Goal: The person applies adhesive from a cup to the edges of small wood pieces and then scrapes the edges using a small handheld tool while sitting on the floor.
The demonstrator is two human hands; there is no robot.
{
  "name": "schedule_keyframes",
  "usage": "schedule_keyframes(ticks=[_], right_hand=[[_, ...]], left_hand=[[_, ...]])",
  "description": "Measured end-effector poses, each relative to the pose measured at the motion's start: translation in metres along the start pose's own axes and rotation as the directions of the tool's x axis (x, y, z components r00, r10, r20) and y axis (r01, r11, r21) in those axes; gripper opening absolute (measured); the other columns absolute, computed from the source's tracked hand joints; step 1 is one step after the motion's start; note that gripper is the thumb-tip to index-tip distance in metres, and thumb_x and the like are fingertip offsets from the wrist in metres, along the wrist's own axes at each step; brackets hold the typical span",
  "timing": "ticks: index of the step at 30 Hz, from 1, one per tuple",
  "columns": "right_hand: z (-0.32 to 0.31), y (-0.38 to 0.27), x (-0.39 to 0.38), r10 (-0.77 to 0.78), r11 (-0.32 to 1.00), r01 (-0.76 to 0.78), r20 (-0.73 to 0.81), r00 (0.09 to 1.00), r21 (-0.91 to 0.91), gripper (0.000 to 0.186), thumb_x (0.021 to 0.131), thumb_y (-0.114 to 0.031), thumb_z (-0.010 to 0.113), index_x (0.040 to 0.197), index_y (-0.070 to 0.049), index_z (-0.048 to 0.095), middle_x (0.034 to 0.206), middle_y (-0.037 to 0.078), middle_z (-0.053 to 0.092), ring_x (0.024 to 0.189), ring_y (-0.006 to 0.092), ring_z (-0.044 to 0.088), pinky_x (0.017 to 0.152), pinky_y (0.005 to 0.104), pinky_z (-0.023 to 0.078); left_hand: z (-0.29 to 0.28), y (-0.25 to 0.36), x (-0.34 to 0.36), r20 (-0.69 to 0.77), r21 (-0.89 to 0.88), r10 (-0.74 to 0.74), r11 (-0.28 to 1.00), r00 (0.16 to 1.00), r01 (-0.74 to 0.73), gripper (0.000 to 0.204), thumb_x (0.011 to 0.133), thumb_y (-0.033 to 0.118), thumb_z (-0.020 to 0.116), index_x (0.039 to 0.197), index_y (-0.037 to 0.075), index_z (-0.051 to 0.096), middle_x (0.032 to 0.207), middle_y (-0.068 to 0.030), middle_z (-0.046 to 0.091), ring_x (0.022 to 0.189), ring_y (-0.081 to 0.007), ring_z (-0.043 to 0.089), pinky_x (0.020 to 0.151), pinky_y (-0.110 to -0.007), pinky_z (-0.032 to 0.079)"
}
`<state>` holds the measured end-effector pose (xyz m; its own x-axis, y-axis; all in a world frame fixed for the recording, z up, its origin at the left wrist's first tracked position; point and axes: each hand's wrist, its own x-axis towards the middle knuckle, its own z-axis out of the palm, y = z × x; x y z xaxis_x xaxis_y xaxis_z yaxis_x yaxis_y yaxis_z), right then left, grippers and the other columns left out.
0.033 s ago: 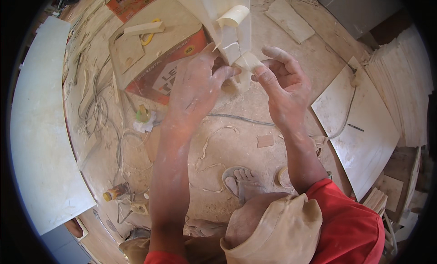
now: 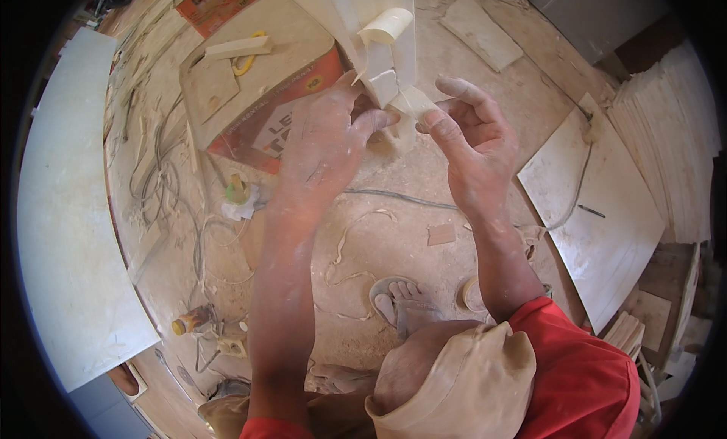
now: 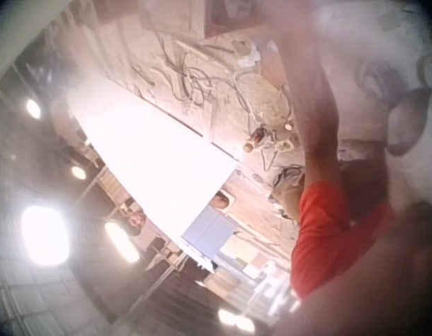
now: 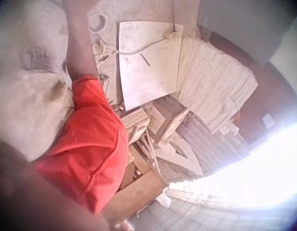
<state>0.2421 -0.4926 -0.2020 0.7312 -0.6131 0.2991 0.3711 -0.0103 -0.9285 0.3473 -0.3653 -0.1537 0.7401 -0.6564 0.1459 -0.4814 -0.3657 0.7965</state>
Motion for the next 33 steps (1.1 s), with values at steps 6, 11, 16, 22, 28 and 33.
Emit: schedule_keyframes(ticks=[6,11,16,22,28,33], right_hand=[[-0.007,-0.001,-0.002,-0.019,1.0,0.019,-0.008,1.0,0.0,0.031,0.088,-0.001,0.063,0.118,0.005,0.056,0.094,0.007,0.064,0.087,0.0112,0.061,0.076,0.0258,0.05],[-0.003,-0.003,-0.001,0.053,0.997,-0.052,-0.024,0.998,0.059,0.03,0.09,-0.003,0.064,0.117,0.005,0.057,0.097,0.009,0.064,0.09,0.0135,0.062,0.08,0.0276,0.052],[-0.006,-0.002,-0.003,0.074,0.996,-0.07,-0.065,0.995,0.06,0.027,0.092,-0.006,0.062,0.117,0.005,0.057,0.099,0.011,0.064,0.092,0.0167,0.063,0.081,0.0299,0.054],[0.004,-0.005,-0.015,-0.154,0.988,0.149,-0.207,0.966,-0.039,0.021,0.095,-0.004,0.055,0.114,0.005,0.057,0.096,0.014,0.064,0.085,0.0174,0.063,0.07,0.029,0.051],[0.06,-0.039,-0.021,-0.551,0.79,0.607,0.331,0.766,-0.091,0.015,0.09,-0.005,0.06,0.104,0.001,0.06,0.08,0.012,0.063,0.067,0.0203,0.058,0.066,0.032,0.048],[0.177,-0.019,0.063,-0.318,0.702,0.522,0.442,0.839,-0.486,0.026,0.088,-0.013,0.057,0.106,0.006,0.062,0.099,0.018,0.066,0.095,0.0272,0.064,0.084,0.0373,0.049]], left_hand=[[0.001,-0.004,0.002,0.026,0.064,0.012,0.998,1.0,-0.013,0.032,0.086,0.022,0.064,0.11,0.001,0.063,0.096,-0.0165,0.069,0.092,-0.0309,0.064,0.083,-0.039,0.046],[-0.003,-0.01,0.004,0.049,-0.032,0.047,0.998,0.998,-0.046,0.032,0.087,0.024,0.064,0.109,0.001,0.063,0.095,-0.016,0.068,0.089,-0.0313,0.064,0.08,-0.04,0.046],[-0.008,-0.003,0.007,0.118,-0.03,0.073,0.997,0.99,-0.07,0.029,0.087,0.026,0.065,0.1,0.0,0.063,0.086,-0.0198,0.066,0.081,-0.0364,0.063,0.073,-0.041,0.046],[-0.01,-0.021,0.004,0.068,-0.067,0.116,0.991,0.991,-0.112,0.026,0.087,0.023,0.064,0.099,0.0,0.061,0.085,-0.0204,0.065,0.085,-0.0391,0.062,0.073,-0.044,0.046],[-0.022,-0.045,-0.016,-0.022,-0.06,0.106,0.992,0.994,-0.107,0.028,0.087,0.024,0.065,0.097,-0.002,0.06,0.084,-0.0213,0.064,0.08,-0.0378,0.063,0.071,-0.043,0.047],[-0.059,-0.074,-0.05,-0.188,-0.312,-0.138,0.947,0.973,0.074,0.031,0.09,0.026,0.062,0.102,-0.003,0.061,0.081,-0.0126,0.065,0.074,-0.0213,0.063,0.07,-0.034,0.049]])
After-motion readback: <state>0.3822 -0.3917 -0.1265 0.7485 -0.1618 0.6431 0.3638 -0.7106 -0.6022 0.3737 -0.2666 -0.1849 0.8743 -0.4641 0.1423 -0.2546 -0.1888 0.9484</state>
